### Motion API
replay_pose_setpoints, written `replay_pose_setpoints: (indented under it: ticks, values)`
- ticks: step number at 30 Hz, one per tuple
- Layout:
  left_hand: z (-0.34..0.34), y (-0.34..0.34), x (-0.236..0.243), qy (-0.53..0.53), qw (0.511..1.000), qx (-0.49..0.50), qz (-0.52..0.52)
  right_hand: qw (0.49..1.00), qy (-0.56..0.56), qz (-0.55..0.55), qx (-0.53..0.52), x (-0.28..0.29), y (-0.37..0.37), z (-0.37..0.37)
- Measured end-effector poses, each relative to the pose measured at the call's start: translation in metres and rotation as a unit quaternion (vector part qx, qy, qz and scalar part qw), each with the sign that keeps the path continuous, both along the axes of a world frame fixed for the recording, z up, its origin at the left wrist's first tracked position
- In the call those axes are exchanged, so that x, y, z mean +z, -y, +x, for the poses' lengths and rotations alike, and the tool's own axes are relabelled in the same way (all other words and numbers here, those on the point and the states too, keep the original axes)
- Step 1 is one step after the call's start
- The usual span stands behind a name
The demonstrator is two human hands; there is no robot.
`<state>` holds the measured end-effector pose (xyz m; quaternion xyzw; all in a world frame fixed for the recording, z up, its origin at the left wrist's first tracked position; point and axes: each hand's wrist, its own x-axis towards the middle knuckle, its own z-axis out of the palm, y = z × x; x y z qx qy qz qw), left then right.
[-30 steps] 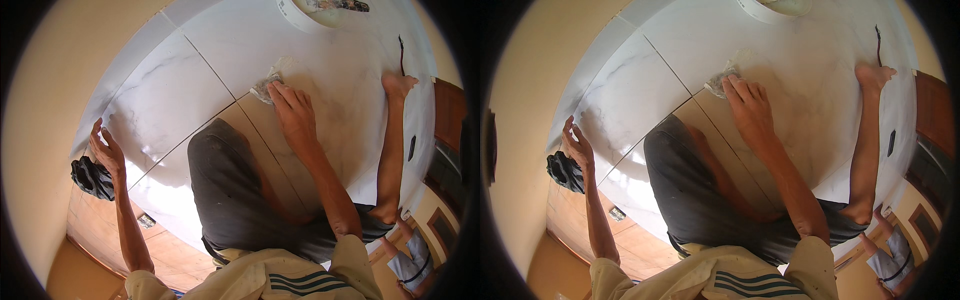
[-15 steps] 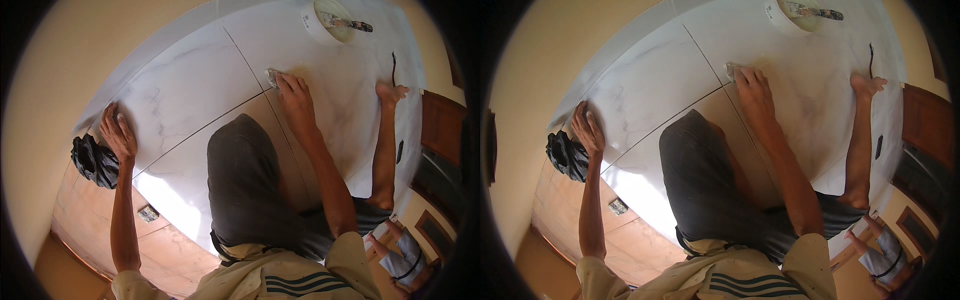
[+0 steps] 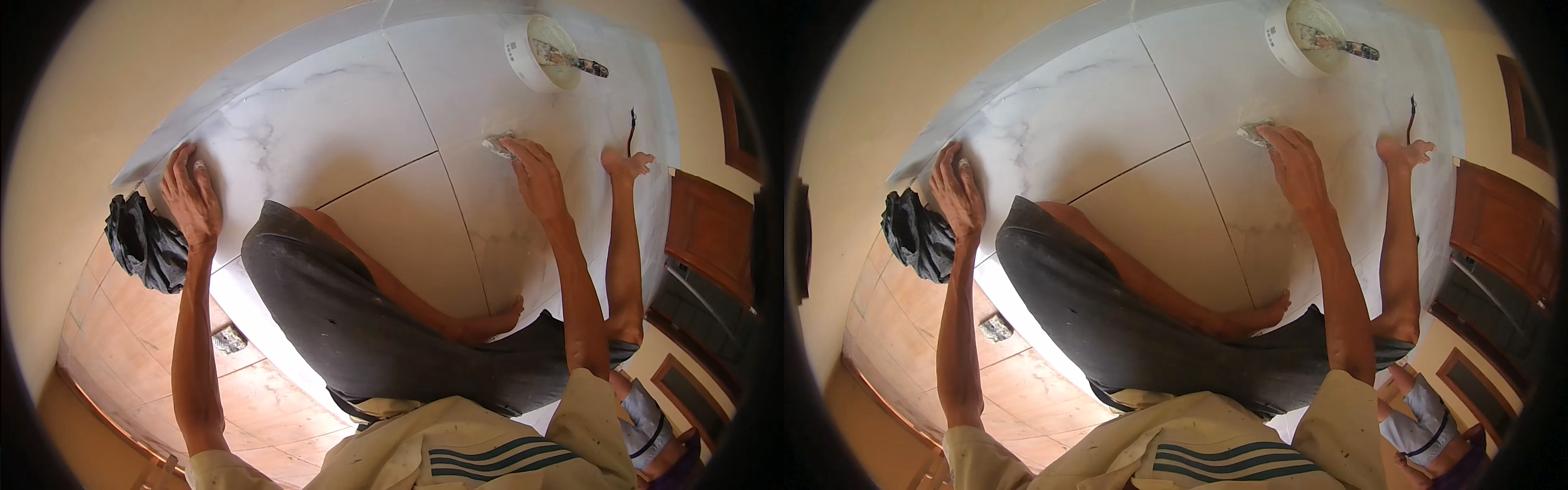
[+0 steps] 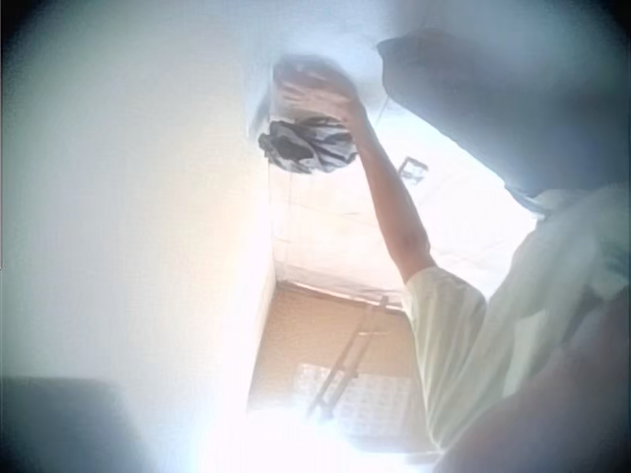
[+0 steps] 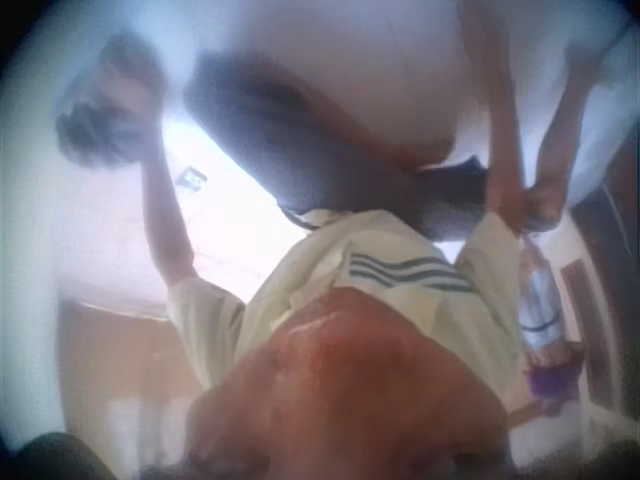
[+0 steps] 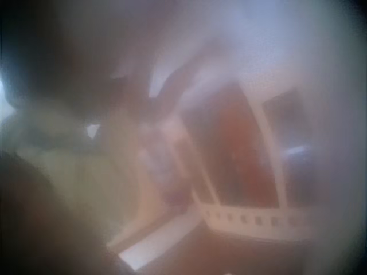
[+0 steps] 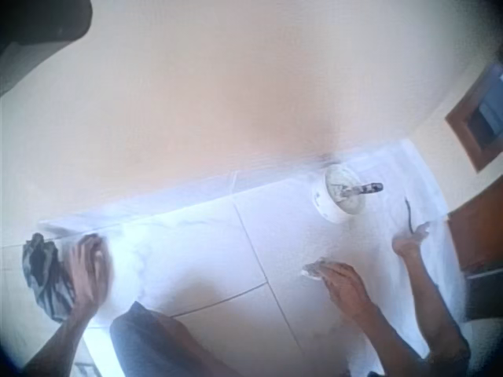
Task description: The person applies grout to the joints between white marble floor tiles using a rubber float and a small trowel. They scoop grout from a bucket, press it into the seams, and wipe the surface with a cloth. A dog and another person are briefly visible in the background.
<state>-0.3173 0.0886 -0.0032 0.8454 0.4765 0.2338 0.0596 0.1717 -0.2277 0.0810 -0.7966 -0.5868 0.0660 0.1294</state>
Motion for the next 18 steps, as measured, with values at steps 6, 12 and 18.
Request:
replay_pose_setpoints:
  ticks: [6,12,18]
  values:
    - [0.004,0.001,-0.004,0.003,1.0,0.004,0.0,0.991,0.114,0.044,-0.06,-0.026,-0.017,-0.029]
    - [-0.004,0.004,-0.004,-0.004,1.0,0.006,0.01,0.995,-0.03,-0.011,-0.093,0.023,-0.066,-0.04]
    - [0.004,0.0,-0.004,0.003,1.0,0.0,0.01,0.998,-0.024,0.034,-0.051,-0.022,-0.071,-0.141]
